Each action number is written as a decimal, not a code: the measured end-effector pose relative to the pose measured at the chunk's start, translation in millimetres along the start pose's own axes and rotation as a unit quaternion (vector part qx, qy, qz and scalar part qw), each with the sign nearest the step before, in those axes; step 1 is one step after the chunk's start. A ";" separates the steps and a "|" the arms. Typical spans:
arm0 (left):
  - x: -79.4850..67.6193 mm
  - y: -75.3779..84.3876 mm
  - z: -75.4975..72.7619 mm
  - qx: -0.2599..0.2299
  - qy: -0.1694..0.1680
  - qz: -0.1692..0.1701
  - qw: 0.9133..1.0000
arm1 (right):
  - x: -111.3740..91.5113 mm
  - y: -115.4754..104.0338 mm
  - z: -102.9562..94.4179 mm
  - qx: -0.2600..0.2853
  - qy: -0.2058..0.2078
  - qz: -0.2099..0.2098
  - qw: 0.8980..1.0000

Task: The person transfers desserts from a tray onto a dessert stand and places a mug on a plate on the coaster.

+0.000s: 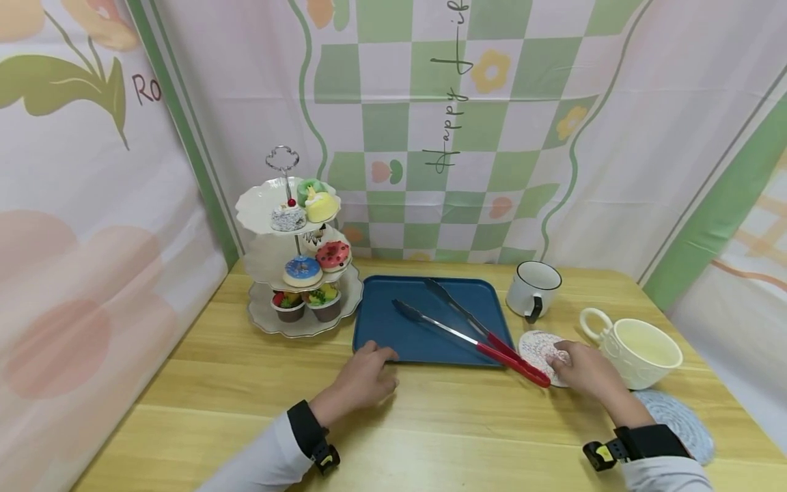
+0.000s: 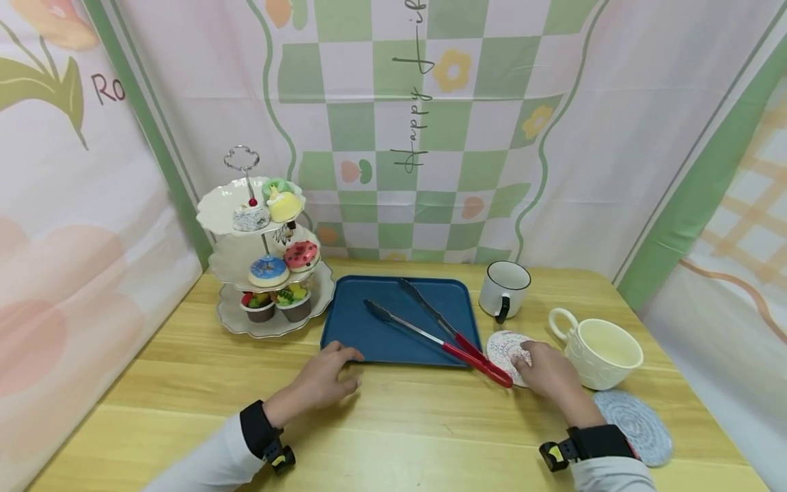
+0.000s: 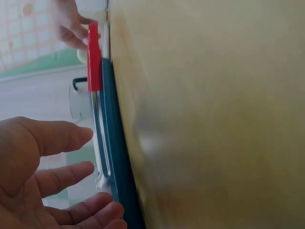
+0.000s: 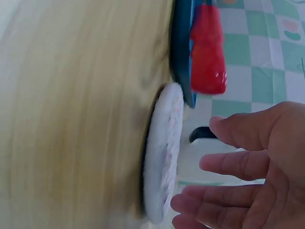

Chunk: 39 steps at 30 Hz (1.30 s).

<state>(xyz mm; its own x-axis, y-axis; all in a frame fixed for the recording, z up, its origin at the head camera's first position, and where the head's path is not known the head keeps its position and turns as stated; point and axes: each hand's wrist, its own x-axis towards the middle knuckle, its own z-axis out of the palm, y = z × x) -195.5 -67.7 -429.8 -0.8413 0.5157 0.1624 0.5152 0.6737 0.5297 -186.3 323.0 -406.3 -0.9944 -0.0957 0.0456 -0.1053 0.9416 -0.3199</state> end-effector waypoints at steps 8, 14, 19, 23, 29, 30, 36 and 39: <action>-5.5 10.9 7.4 0.019 -0.037 0.031 0.999 | -0.1 11.6 -0.3 -0.006 0.000 0.005 1.000; -7.7 18.3 8.0 0.018 -0.060 0.040 0.997 | 3.2 16.6 -0.5 -0.008 -0.031 0.031 0.999; -9.0 21.7 10.7 0.018 -0.083 0.046 0.995 | 2.9 20.3 2.1 0.003 -0.038 0.039 0.999; -9.5 23.3 12.3 0.022 -0.090 0.052 0.994 | 3.1 21.0 2.5 0.020 -0.032 0.061 0.997; -10.6 24.6 11.9 0.025 -0.095 0.056 0.994 | 3.2 20.9 0.1 0.029 -0.029 0.093 0.995; -10.8 25.0 11.4 0.027 -0.096 0.057 0.993 | 2.9 20.9 -0.2 0.030 -0.028 0.094 0.995; -11.9 30.4 6.6 0.038 -0.110 0.076 0.990 | 1.1 20.2 -4.3 0.061 -0.029 0.110 0.992; -11.8 32.4 6.2 0.045 -0.116 0.081 0.989 | 0.2 21.0 -6.6 0.075 -0.031 0.112 0.990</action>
<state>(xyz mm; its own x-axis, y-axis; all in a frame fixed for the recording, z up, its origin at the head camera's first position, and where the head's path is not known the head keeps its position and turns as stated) -167.9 -48.7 -419.7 -0.6913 0.7216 0.0375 0.6614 0.6110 0.4350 -188.6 344.9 -406.8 -0.9915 0.0855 -0.0985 0.1212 0.8834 -0.4528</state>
